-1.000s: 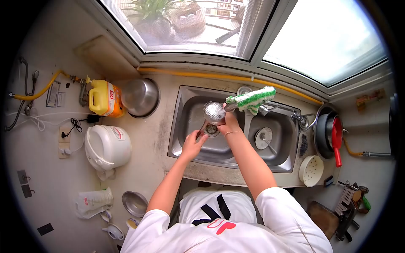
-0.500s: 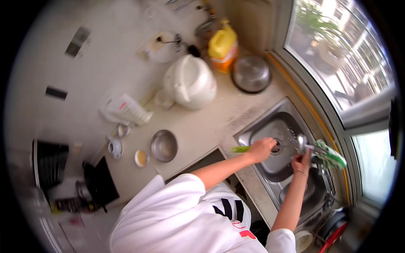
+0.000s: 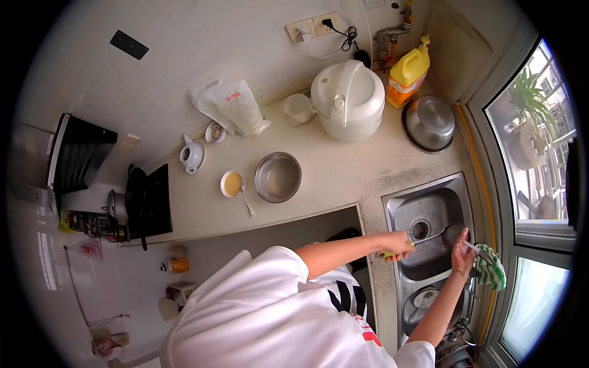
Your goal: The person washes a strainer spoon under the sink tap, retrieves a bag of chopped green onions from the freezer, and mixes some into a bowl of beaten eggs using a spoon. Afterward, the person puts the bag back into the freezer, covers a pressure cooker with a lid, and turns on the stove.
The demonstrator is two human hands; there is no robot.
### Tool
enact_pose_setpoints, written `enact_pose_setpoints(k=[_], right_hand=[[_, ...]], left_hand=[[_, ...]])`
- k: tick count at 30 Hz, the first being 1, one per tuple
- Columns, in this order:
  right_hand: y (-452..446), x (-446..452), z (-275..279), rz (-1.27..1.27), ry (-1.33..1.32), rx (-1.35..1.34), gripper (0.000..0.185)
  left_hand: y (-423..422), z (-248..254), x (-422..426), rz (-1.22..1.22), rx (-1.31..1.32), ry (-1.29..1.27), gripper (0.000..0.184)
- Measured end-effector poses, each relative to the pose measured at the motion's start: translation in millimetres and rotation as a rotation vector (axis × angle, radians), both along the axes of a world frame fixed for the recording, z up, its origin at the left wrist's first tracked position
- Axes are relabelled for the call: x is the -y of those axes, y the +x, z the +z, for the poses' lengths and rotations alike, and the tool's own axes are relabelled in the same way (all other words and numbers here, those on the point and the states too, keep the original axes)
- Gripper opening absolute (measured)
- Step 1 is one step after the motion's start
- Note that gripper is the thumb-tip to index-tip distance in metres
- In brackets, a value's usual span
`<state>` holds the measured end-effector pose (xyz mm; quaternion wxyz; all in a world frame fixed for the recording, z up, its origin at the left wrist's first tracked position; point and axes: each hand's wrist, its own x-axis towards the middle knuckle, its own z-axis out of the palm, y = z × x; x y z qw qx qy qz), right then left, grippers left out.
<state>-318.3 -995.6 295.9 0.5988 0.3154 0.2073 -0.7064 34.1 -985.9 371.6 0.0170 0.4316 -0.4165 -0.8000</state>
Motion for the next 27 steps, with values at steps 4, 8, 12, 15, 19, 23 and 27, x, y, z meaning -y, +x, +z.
enact_pose_setpoints(k=[4,8,12,15,19,23,27], right_hand=[[10.2,-12.3,-2.9,0.251,-0.358,-0.225,0.050],[47.2,-40.5,44.2,0.287,0.095,-0.734,0.036],[65.8,-76.7,71.9,0.333,0.340,-1.069,0.040],[47.5,-109.7,39.3,0.347,0.518,-1.359,0.046],[32.9,-132.0,32.7,0.162,0.986,-1.565,0.066],[-27.5,-131.9,17.2,0.142,1.180,-1.576,0.084],[-69.9,-114.6,4.7,0.101,0.554,-1.479,0.069]], left_hand=[[-8.6,0.5,-1.9,0.034,-0.165,0.472,0.032],[-7.9,2.3,-0.1,0.210,-0.133,0.836,0.025],[-2.5,25.0,-1.8,0.308,-0.141,0.864,0.025],[-3.0,30.3,-5.8,0.273,-0.102,0.755,0.025],[-8.4,41.9,-27.8,0.138,0.207,-0.094,0.029],[-0.9,36.7,-37.5,0.155,0.459,-1.256,0.026],[10.7,74.0,-38.7,0.193,0.454,-1.175,0.027]])
